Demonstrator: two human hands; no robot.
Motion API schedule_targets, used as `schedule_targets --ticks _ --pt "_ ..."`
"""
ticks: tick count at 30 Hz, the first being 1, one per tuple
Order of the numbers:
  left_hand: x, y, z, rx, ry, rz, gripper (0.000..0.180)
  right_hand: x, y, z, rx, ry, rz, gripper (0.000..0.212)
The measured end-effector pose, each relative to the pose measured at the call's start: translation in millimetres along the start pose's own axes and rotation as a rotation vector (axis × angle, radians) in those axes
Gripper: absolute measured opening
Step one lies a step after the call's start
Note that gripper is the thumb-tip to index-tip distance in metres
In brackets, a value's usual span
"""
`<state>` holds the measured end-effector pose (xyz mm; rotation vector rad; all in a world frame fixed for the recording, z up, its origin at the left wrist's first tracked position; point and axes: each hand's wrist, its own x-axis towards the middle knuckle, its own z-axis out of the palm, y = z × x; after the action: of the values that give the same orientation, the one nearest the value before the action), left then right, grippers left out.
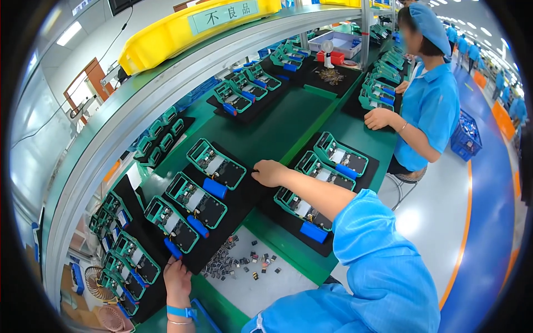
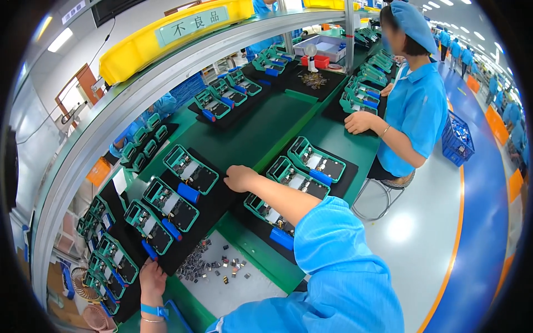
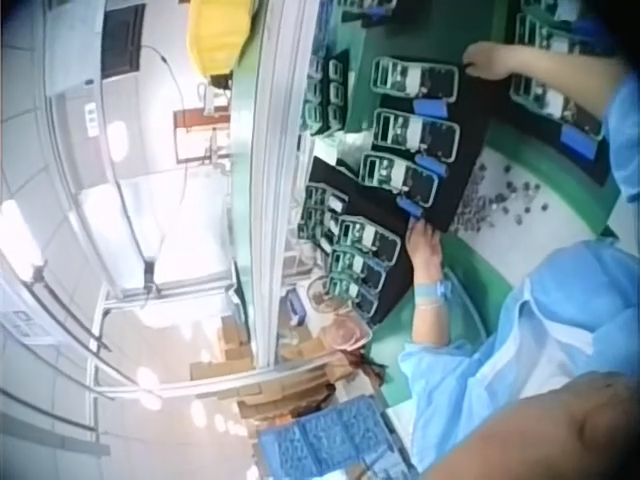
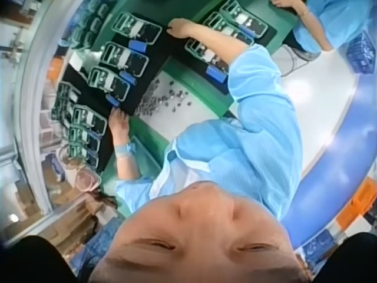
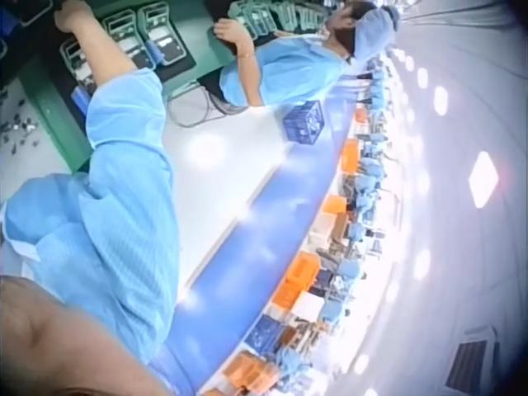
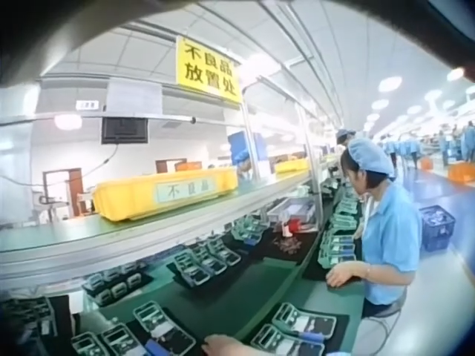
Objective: The person installs small electronic components into electronic device housings positioned on trays by hand and slides the trays along the assembly line.
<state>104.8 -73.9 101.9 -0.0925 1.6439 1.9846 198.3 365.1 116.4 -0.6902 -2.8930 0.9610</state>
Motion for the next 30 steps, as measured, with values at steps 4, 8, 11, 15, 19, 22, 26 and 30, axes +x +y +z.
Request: schedule_targets --ticks 4,8,11,15,19,22,26,30 --pt "-3.0 4.4 7.9 -0.002 0.029 -0.027 0.026 -51.2 -15.1 0.5 -0.189 0.350 -0.346 0.031" --pt "-14.7 2.8 16.2 0.004 0.030 -0.019 0.023 -141.3 -26.9 13.9 -0.258 0.401 -0.782 0.027" --pt "-18.0 3.3 27.2 -0.008 0.075 -0.011 0.029 -210.1 2.3 43.8 -0.407 0.252 -0.707 0.028" --pt "-5.2 -2.1 13.6 -0.051 -0.071 -0.003 0.038 -240.6 20.4 57.1 -0.548 0.282 -0.570 0.035" --pt "7.0 -8.8 7.8 -0.108 -0.070 0.031 0.041 -236.5 13.5 55.1 -0.605 0.397 -0.533 0.031" --pt "-3.3 -5.5 12.5 -0.143 -0.077 0.060 0.046 -229.7 21.8 64.1 -0.610 0.399 -0.476 0.032" --pt "-3.3 -7.4 9.2 -0.159 -0.075 0.069 0.053 -221.9 41.6 55.7 -0.578 0.408 -0.407 0.033" --pt "2.7 -10.1 9.4 -0.083 -0.047 0.040 0.056 -215.0 54.0 33.3 -0.442 0.371 -0.291 0.035"
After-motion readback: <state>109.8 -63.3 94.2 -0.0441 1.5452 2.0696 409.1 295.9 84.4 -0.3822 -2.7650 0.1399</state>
